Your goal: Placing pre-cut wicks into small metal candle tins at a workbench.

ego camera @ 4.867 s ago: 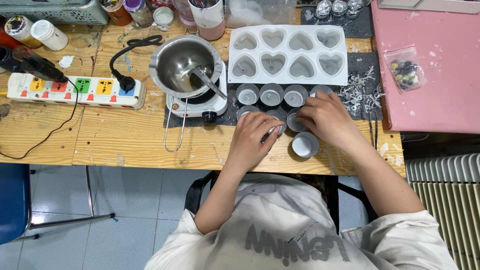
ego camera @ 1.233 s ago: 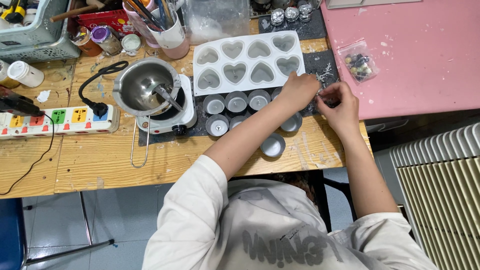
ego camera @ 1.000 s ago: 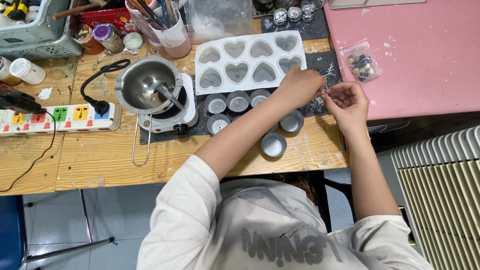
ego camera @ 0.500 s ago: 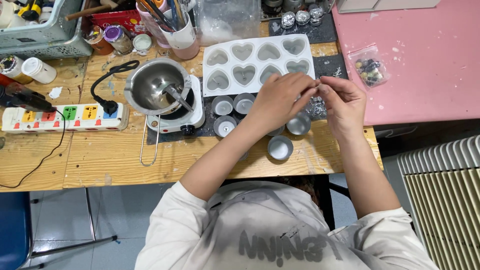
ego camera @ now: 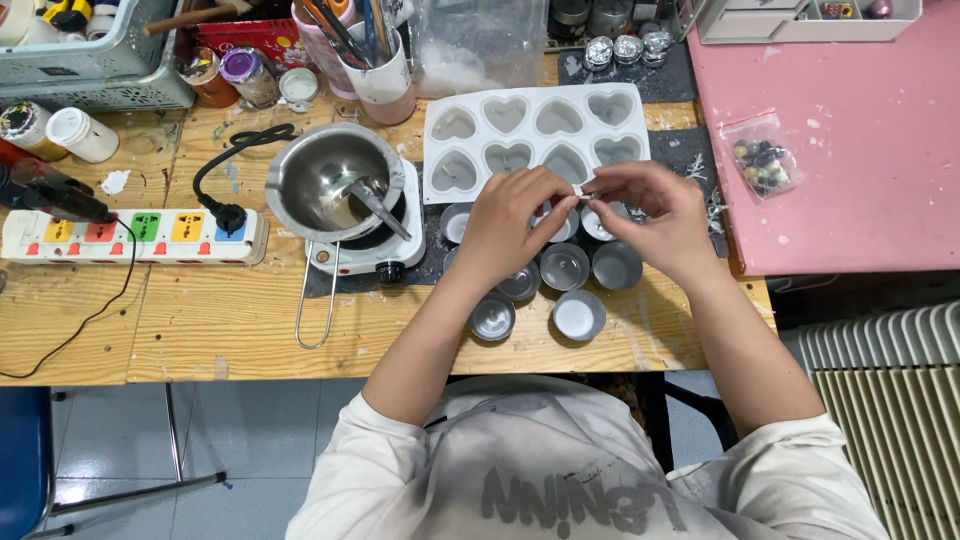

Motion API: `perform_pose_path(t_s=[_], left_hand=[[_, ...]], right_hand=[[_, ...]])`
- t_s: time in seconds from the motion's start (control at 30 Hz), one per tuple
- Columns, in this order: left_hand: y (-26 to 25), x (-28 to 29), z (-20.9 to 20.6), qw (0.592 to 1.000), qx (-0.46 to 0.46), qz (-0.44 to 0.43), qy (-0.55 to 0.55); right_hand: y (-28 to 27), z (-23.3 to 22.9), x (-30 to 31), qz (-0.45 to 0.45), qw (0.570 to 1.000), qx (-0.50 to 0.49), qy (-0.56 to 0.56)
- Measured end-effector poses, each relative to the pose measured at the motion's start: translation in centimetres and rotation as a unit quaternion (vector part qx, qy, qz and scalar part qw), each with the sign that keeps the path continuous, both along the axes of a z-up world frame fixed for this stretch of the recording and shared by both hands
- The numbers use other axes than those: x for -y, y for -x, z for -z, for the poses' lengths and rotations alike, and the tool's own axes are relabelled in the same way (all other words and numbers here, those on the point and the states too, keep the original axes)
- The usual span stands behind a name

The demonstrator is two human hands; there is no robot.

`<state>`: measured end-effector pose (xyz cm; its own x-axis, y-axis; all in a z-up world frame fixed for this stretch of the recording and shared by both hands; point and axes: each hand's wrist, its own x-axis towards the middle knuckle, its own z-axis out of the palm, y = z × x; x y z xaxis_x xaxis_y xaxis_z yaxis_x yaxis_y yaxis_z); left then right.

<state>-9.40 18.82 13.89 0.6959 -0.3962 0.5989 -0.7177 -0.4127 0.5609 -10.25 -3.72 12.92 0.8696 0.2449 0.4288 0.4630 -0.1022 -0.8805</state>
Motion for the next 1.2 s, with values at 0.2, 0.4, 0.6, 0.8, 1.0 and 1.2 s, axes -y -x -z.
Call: perform_pose_path(t_s=[0.2, 0.4, 0.6, 0.8, 1.0, 1.2], left_hand=[[-0.4, -0.2, 1.4, 0.999, 0.038, -0.023, -0.02], [0.1, 0.7, 1.2, 1.0, 0.0, -0.031, 0.001], [-0.1, 1.0, 2.1, 0.996, -0.055, -0.041, 0.053], [-0.4, 0.7, 1.9, 0.994, -0.069, 0.005, 0.082], [-1.1, 1.1, 4.4, 0.973, -0.152, 0.082, 0.154], [-0.6, 1.1, 3.0, 0.98, -0.106, 0.082, 0.146]], right_hand=[[0.2, 0.0, -1.3, 0.054, 0.99, 0.068, 0.109], [0.4, 1.5, -0.8, 0.061, 0.994, 0.049, 0.076], [0.5, 2.4, -0.4, 0.044, 0.998, 0.011, 0.043], [0.0, 3.7, 0.9, 0.007, 0.993, -0.099, -0.06], [-0.1, 4.1, 1.4, -0.03, 0.977, -0.167, -0.13], [0.1, 3.7, 0.8, -0.051, 0.983, -0.107, -0.138]])
